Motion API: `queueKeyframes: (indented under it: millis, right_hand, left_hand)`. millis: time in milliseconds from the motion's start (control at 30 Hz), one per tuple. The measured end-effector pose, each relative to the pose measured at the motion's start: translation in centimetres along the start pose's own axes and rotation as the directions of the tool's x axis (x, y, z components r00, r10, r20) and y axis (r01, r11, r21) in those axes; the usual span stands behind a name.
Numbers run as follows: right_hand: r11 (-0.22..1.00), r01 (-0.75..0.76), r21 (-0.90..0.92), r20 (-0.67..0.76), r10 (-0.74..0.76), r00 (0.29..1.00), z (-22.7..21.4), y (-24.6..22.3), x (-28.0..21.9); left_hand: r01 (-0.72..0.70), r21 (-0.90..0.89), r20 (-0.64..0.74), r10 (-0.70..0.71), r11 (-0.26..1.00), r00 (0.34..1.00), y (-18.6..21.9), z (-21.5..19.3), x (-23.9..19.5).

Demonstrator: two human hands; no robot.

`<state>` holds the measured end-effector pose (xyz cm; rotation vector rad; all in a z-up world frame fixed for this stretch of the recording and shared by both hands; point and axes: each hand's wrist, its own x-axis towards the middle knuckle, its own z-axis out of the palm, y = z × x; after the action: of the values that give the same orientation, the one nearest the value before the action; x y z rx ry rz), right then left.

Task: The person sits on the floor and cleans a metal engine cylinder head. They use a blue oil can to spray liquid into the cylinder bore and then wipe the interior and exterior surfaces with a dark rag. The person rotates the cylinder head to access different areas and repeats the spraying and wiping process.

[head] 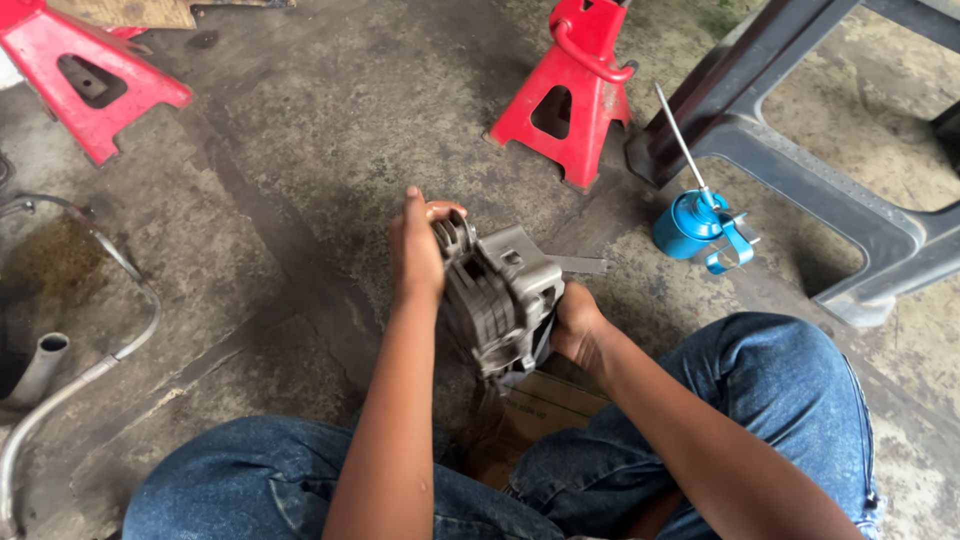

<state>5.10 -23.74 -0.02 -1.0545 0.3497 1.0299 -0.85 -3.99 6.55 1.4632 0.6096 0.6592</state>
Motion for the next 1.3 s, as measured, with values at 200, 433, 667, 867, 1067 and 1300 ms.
queueKeyframes:
  millis: [200, 433, 667, 867, 1067, 1300]
  right_hand:
    - [0.939, -0.066, -0.338, 0.117, 0.112, 0.987, 0.3, -1.0, 2.6]
    - [0.886, 0.140, -0.442, 0.209, -0.050, 0.977, 0.1, -4.5, -0.1]
    - [0.785, 0.419, -0.456, 0.170, -0.385, 0.907, -2.4, -10.6, -4.5]
    - [0.503, 0.343, -0.794, 0.155, -0.377, 0.913, -0.9, -8.4, -5.8]
    - [0.661, 0.384, -0.644, 0.125, -0.405, 0.906, 0.1, -6.0, -4.3]
    - [0.721, 0.473, -0.507, 0.068, -0.513, 0.856, -4.7, -11.7, -2.8]
  left_hand:
    - [0.520, -0.067, -0.401, -0.500, 0.852, 0.768, 2.7, -2.5, 0.5]
    - [0.587, 0.166, -0.650, -0.359, 0.793, 0.669, 0.5, -5.3, 1.4]
    - [0.510, 0.377, -0.569, -0.241, 0.773, 0.786, 2.9, -4.1, 0.9]
    - [0.496, 0.577, -0.410, -0.295, 0.648, 0.863, 4.2, -0.4, 1.9]
    - [0.296, 0.850, -0.263, -0.137, 0.436, 0.955, 2.8, 4.1, 3.6]
    - [0.062, 0.959, 0.019, -0.282, 0.278, 0.959, 1.9, 2.6, 6.5]
